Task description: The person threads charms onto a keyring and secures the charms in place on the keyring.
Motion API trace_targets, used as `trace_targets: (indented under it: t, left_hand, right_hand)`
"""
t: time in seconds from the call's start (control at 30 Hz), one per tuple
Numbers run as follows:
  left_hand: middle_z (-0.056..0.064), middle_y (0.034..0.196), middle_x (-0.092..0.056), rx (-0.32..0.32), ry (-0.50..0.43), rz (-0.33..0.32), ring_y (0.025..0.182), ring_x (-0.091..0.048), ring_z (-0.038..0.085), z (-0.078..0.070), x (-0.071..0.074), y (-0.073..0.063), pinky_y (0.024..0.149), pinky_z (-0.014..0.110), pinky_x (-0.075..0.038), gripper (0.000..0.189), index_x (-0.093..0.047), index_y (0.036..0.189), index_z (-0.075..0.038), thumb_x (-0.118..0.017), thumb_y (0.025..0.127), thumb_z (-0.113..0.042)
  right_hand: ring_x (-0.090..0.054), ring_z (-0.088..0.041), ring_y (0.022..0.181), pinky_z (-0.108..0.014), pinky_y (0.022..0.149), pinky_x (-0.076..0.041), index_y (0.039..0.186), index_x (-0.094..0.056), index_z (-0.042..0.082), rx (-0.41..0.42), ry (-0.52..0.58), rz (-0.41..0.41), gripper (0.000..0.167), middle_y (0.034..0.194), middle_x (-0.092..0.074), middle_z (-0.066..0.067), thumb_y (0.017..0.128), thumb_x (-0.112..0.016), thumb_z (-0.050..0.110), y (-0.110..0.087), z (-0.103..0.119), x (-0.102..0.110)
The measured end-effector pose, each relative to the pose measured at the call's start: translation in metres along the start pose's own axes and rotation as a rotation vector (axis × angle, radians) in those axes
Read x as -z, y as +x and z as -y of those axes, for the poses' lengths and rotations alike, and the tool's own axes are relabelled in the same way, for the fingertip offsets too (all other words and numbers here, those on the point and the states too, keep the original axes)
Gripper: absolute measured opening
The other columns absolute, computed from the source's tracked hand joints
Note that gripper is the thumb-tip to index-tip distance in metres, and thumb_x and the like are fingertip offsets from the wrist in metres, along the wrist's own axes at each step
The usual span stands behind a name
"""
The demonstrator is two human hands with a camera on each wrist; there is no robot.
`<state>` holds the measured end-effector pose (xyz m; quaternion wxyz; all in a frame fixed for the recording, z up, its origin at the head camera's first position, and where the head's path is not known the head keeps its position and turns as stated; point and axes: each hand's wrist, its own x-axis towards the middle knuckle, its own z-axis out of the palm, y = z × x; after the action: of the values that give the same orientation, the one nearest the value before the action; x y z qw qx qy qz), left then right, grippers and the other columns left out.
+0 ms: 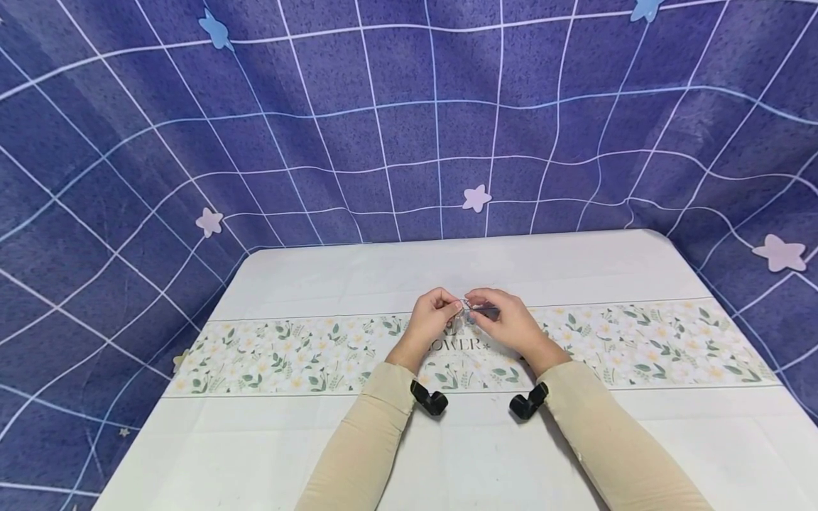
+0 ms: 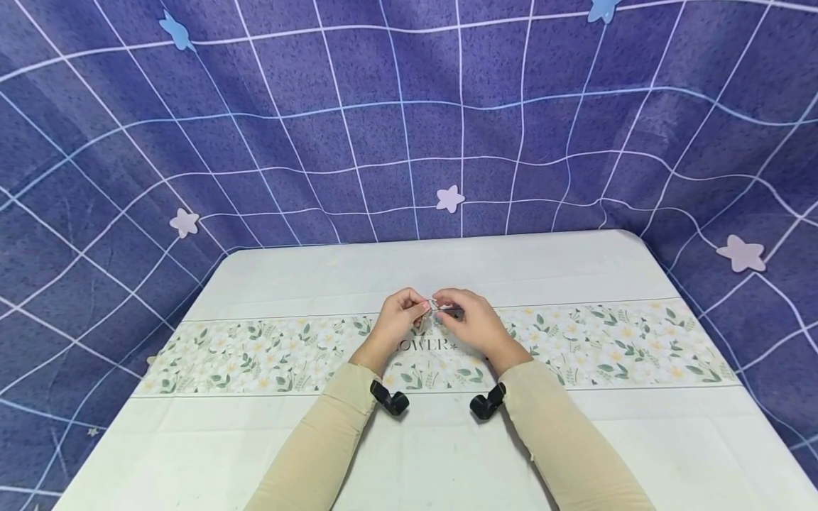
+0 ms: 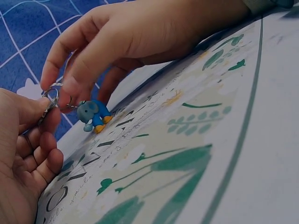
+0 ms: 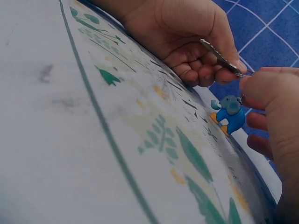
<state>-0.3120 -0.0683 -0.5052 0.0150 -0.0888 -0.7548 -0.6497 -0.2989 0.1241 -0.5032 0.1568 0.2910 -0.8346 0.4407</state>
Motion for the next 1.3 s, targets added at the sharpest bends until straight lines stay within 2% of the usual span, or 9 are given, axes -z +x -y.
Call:
trace_targets:
  t: [0.13, 0.27, 0.53, 0.7, 0.87, 1.1, 1.3]
  left_hand:
    - [-0.003, 0.067, -0.058, -0.007, 0.004, 0.014, 0.06, -0.05, 0.01, -0.0002, 0.0008, -0.0003, 0.057, 0.022, -0.042, 0.01, -0.064, 0.087, 0.0, -0.07, 0.093, -0.005]
    - [-0.004, 0.066, -0.057, -0.021, 0.019, 0.027, 0.06, -0.05, 0.01, -0.0009, 0.0012, -0.0009, 0.057, 0.023, -0.042, 0.009, -0.064, 0.088, 0.0, -0.069, 0.094, -0.005]
    - [-0.004, 0.068, -0.058, -0.036, 0.063, 0.037, 0.061, -0.049, 0.01, -0.0014, 0.0012, -0.0019, 0.058, 0.022, -0.041, 0.01, -0.064, 0.087, 0.0, -0.069, 0.094, -0.005]
    - [-0.005, 0.07, -0.06, -0.052, 0.109, 0.054, 0.063, -0.049, 0.01, -0.0023, 0.0022, -0.0023, 0.06, 0.023, -0.04, 0.011, -0.064, 0.087, -0.002, -0.069, 0.095, -0.007]
    - [-0.003, 0.071, -0.061, -0.06, 0.113, 0.067, 0.064, -0.049, 0.011, -0.0028, 0.0024, -0.0026, 0.061, 0.023, -0.04, 0.011, -0.065, 0.086, -0.003, -0.069, 0.095, -0.007]
    - [-0.001, 0.071, -0.063, -0.064, 0.104, 0.071, 0.064, -0.049, 0.012, -0.0032, 0.0021, -0.0029, 0.061, 0.024, -0.04, 0.01, -0.067, 0.086, -0.004, -0.07, 0.095, -0.008]
    - [-0.002, 0.073, -0.064, -0.065, 0.1, 0.047, 0.065, -0.051, 0.011, -0.002, 0.0015, -0.0028, 0.062, 0.024, -0.041, 0.011, -0.066, 0.085, -0.004, -0.071, 0.094, -0.008]
  right_hand:
    - [-0.069, -0.035, 0.104, -0.048, 0.092, -0.054, 0.126, -0.066, 0.005, -0.028, 0.089, 0.009, 0.035, 0.119, -0.071, -0.014, 0.092, -0.074, 0.01, -0.0009, -0.0011, 0.0001]
    - [-0.069, -0.033, 0.105, -0.045, 0.09, -0.056, 0.125, -0.067, 0.005, -0.038, 0.126, 0.005, 0.031, 0.12, -0.07, -0.014, 0.094, -0.071, 0.008, -0.001, -0.0028, -0.0011]
    - [-0.069, -0.028, 0.099, -0.043, 0.086, -0.057, 0.121, -0.069, 0.004, -0.033, 0.118, -0.017, 0.029, 0.111, -0.072, -0.011, 0.093, -0.07, 0.004, -0.0006, -0.0036, -0.002]
    - [-0.066, -0.022, 0.094, -0.035, 0.084, -0.055, 0.118, -0.072, 0.005, -0.019, 0.112, -0.025, 0.026, 0.108, -0.072, -0.008, 0.092, -0.07, 0.003, 0.0001, -0.0034, -0.0016]
    - [-0.064, -0.018, 0.092, -0.028, 0.082, -0.053, 0.114, -0.074, 0.005, -0.03, 0.122, -0.016, 0.023, 0.106, -0.071, -0.006, 0.091, -0.07, 0.002, 0.0002, -0.0034, -0.0013]
    - [-0.062, -0.015, 0.09, -0.033, 0.083, -0.053, 0.112, -0.074, 0.006, -0.07, 0.096, -0.007, 0.02, 0.102, -0.069, -0.004, 0.093, -0.071, 0.008, 0.0007, -0.0025, -0.001]
    - [-0.062, -0.018, 0.091, -0.035, 0.083, -0.055, 0.118, -0.071, 0.005, -0.066, 0.113, -0.003, 0.026, 0.098, -0.068, -0.005, 0.092, -0.071, 0.006, 0.0001, -0.0032, -0.0013]
